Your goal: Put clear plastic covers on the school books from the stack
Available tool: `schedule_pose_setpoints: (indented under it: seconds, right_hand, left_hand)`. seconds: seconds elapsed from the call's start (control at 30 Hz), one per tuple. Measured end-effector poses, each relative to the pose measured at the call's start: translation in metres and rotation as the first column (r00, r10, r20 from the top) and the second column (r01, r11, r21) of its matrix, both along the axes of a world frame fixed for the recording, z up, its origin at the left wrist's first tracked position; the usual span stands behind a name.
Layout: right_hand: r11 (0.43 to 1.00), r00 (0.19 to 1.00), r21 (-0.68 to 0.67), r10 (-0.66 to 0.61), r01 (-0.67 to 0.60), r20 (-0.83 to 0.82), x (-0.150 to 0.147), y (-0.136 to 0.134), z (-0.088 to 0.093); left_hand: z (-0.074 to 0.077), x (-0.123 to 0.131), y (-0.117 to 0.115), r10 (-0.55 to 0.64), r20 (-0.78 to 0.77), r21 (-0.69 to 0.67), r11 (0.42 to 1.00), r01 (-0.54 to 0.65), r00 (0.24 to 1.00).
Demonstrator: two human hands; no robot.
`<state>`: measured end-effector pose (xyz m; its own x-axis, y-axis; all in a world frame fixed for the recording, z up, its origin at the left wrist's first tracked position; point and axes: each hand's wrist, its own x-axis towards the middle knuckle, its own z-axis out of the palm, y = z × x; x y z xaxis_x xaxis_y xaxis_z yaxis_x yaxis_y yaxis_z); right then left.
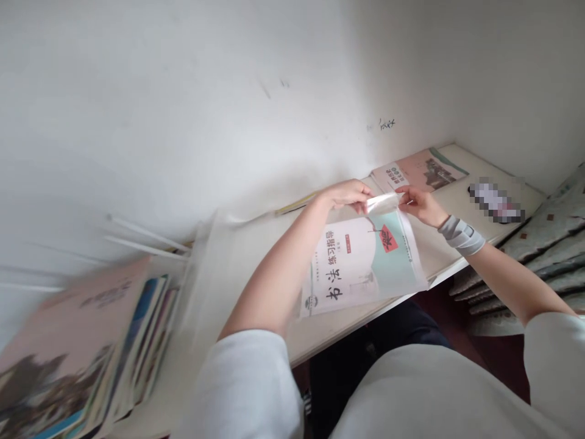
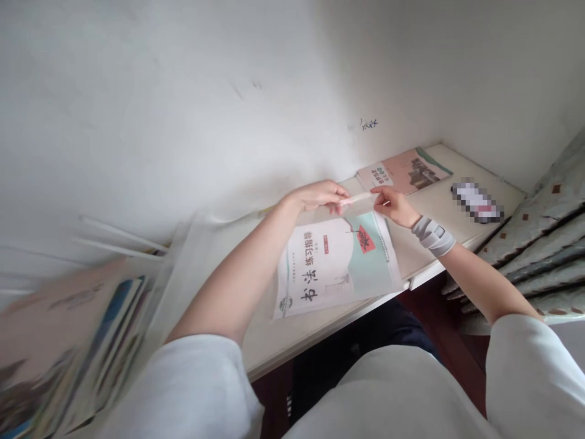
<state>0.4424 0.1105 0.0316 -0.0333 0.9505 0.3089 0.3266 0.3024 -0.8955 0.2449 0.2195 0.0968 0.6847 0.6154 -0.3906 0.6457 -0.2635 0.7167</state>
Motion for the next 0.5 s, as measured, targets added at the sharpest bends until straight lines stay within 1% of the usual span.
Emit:
schedule_pose_setpoints:
  seconds: [0.07, 0.13, 0.23, 0.37, 0.5]
  right_hand:
    - [1.0, 1.0, -0.005, -0.007, 0.007, -0.01, 0.0, 0.0, -0.003]
    - [1.0, 1.0, -0.01, -0.002, 0.002, -0.019, -0.001, -0.001, -0.005]
    - [1.0, 0.999, -0.007, 0.012, -0.012, -0.046, -0.002, -0.003, -0.007]
    - [1.0, 0.997, 0.02, 0.009, -0.007, -0.082, -0.002, -0.005, -0.01]
    - [0.999, 0.993, 0.044, -0.005, 0.01, -0.118, 0.001, -0.006, -0.018]
  left_hand:
    - [0.004, 0.002, -0.001, -0.094, -0.1, -0.048, 0.995, 0.089, 0.991]
    - [0.003, 0.004, -0.004, -0.171, -0.168, -0.036, 0.985, 0.168, 0.971]
    - [-0.002, 0.008, -0.009, -0.218, -0.216, 0.1, 0.965, 0.243, 0.952]
    - [-0.01, 0.004, -0.014, -0.255, -0.218, 0.291, 0.904, 0.313, 0.942]
    - [-0.017, -0.006, -0.01, -0.318, -0.179, 0.379, 0.851, 0.364, 0.931]
